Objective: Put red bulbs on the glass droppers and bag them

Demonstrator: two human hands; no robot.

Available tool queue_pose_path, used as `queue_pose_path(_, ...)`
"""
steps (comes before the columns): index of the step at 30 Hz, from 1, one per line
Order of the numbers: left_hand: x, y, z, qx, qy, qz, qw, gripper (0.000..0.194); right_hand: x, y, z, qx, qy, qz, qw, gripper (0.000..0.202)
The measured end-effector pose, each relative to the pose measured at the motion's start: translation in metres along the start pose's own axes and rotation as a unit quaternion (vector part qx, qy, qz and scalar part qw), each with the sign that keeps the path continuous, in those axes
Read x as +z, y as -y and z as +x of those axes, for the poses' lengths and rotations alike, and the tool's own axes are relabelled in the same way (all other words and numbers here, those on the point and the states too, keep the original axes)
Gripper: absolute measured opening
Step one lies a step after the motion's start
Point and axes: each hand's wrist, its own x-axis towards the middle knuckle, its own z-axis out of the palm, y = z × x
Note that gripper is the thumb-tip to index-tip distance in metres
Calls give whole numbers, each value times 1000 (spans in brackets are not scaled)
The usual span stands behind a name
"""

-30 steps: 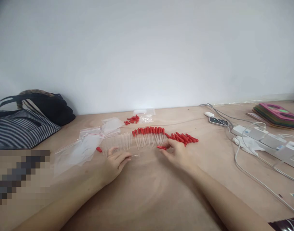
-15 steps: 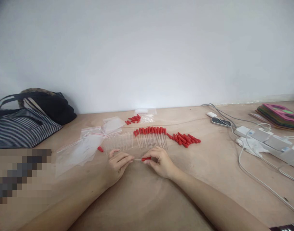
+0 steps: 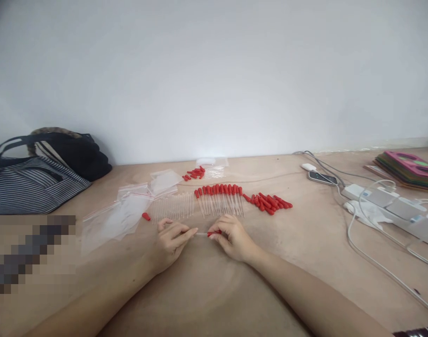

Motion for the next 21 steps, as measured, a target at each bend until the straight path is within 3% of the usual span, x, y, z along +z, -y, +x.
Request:
queue_pose_path(8, -1, -2, 1, 5, 0, 10, 1000, 27, 2, -1, -2, -3, 20, -39, 999, 7)
queue_pose_path(21, 0, -10, 1, -20, -5, -13, 1000, 23, 6, 0, -2, 57, -42, 68, 995, 5)
